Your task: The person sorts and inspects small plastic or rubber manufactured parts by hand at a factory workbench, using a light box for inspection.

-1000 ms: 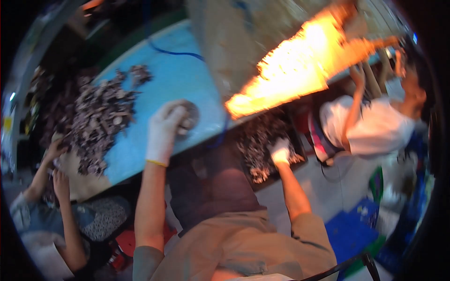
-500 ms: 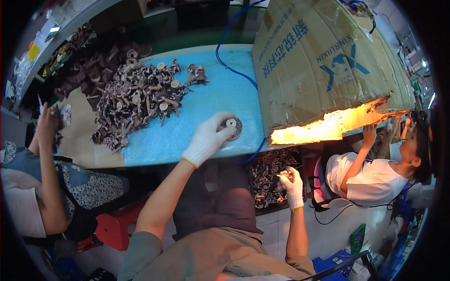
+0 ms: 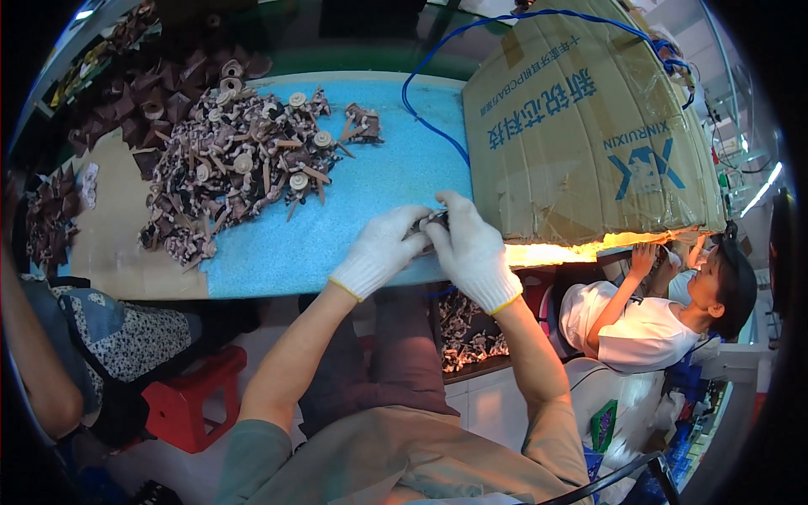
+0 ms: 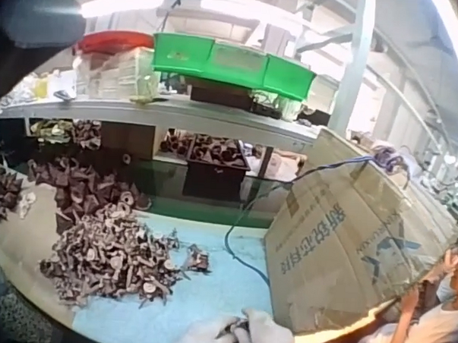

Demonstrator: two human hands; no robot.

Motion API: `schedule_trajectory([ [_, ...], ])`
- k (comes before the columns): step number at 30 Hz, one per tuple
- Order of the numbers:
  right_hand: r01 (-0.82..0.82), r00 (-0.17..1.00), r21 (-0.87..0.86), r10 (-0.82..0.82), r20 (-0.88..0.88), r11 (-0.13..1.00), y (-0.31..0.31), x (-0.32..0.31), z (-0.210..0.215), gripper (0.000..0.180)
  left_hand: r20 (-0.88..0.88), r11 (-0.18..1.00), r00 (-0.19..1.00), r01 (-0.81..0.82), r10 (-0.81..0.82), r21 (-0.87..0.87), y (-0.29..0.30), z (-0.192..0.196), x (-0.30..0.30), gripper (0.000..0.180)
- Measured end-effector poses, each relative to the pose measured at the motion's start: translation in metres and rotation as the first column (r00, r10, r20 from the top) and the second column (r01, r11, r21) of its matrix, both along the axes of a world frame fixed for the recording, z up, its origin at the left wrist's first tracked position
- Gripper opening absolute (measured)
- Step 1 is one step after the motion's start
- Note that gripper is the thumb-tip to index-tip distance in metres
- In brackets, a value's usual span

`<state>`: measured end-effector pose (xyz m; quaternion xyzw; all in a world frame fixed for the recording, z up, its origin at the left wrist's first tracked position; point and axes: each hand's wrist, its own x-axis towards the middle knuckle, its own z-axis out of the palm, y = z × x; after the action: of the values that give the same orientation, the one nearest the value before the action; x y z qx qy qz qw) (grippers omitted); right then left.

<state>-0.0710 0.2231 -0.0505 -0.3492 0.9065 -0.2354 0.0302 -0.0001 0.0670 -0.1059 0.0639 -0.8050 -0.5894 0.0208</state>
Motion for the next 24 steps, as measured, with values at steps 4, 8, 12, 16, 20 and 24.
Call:
schedule_trajectory([
  [4, -0.003, 0.99, 0.418, 0.063, -0.129, 0.909, -0.027, 0.0, 0.012, 0.034, 0.01, 0.999, 1.0, 0.02, -0.02, -0.039, -0.003, -0.011, 0.0, 0.038],
  [8, 0.016, 0.985, 0.458, 0.066, -0.163, 0.889, -0.021, -0.003, -0.001, 0.028, -0.143, 0.878, 0.955, -0.172, 0.26, 0.447, 0.002, -0.002, -0.008, 0.036],
  [12, -0.122, 0.969, 0.517, 0.214, -0.122, 0.847, -0.031, -0.013, -0.003, 0.018, -0.169, 0.857, 0.947, -0.159, 0.273, 0.49, 0.022, 0.002, -0.035, 0.034],
  [16, 0.008, 0.977, 0.338, 0.064, -0.203, 0.941, -0.023, 0.002, -0.02, 0.017, -0.234, 0.865, 0.95, -0.066, 0.208, 0.498, 0.023, -0.009, -0.035, 0.039],
  [20, -0.041, 0.968, 0.223, 0.094, -0.232, 0.974, -0.014, -0.004, -0.013, 0.014, -0.226, 0.928, 0.922, -0.25, 0.315, 0.276, 0.019, -0.004, -0.029, 0.042],
  [24, -0.138, 0.912, 0.062, 0.151, -0.381, 0.989, -0.017, 0.035, 0.001, 0.036, 0.048, 0.824, 0.994, -0.112, 0.103, 0.556, -0.005, 0.025, 0.038, 0.043],
])
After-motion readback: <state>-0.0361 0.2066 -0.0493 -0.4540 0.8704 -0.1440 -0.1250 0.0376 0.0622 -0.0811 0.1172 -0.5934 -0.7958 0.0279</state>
